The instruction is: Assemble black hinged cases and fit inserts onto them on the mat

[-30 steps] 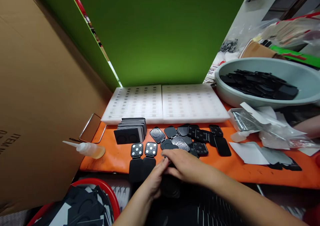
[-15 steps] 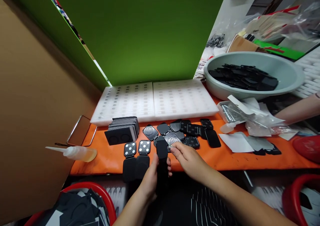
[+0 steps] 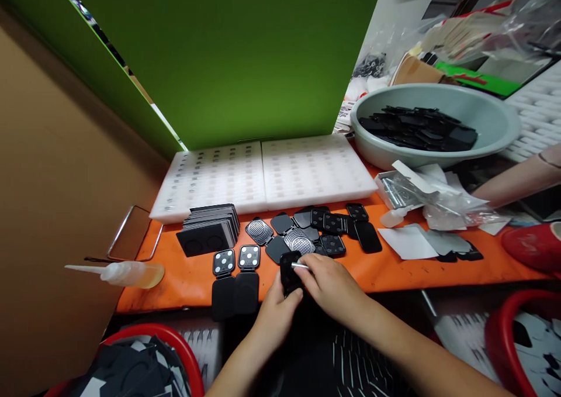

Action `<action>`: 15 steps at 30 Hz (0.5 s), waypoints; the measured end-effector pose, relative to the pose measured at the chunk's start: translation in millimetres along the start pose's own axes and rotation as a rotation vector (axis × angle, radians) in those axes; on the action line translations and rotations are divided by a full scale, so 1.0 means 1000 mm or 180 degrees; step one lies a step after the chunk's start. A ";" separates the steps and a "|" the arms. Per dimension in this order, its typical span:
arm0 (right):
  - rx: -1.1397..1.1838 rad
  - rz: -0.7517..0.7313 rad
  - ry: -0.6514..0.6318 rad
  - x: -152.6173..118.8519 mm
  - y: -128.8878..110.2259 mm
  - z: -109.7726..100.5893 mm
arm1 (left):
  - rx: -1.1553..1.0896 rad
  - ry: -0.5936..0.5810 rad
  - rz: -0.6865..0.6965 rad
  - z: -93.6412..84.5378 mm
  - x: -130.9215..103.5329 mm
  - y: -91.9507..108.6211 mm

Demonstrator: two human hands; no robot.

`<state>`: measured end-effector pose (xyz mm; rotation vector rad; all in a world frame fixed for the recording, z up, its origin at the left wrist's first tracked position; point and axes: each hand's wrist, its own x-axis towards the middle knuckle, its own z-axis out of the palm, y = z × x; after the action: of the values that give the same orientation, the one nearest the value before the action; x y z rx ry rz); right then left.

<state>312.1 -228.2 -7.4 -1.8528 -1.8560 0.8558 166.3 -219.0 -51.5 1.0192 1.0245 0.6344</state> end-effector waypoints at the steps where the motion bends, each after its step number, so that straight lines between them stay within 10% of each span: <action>1: -0.0146 0.0026 0.0026 0.000 0.000 0.001 | 0.0283 0.0044 0.0141 0.001 -0.002 -0.001; 6: -0.0313 -0.0100 -0.0070 0.000 0.004 0.009 | 0.1037 0.0060 0.0669 0.006 -0.006 -0.001; 15: -0.0160 -0.0173 0.0059 -0.002 -0.002 0.004 | 0.0321 -0.0177 -0.0258 0.010 -0.006 0.008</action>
<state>308.5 -230.5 -9.1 -1.8248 -1.9239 0.7778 172.8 -224.2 -40.2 1.0719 1.0519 0.4897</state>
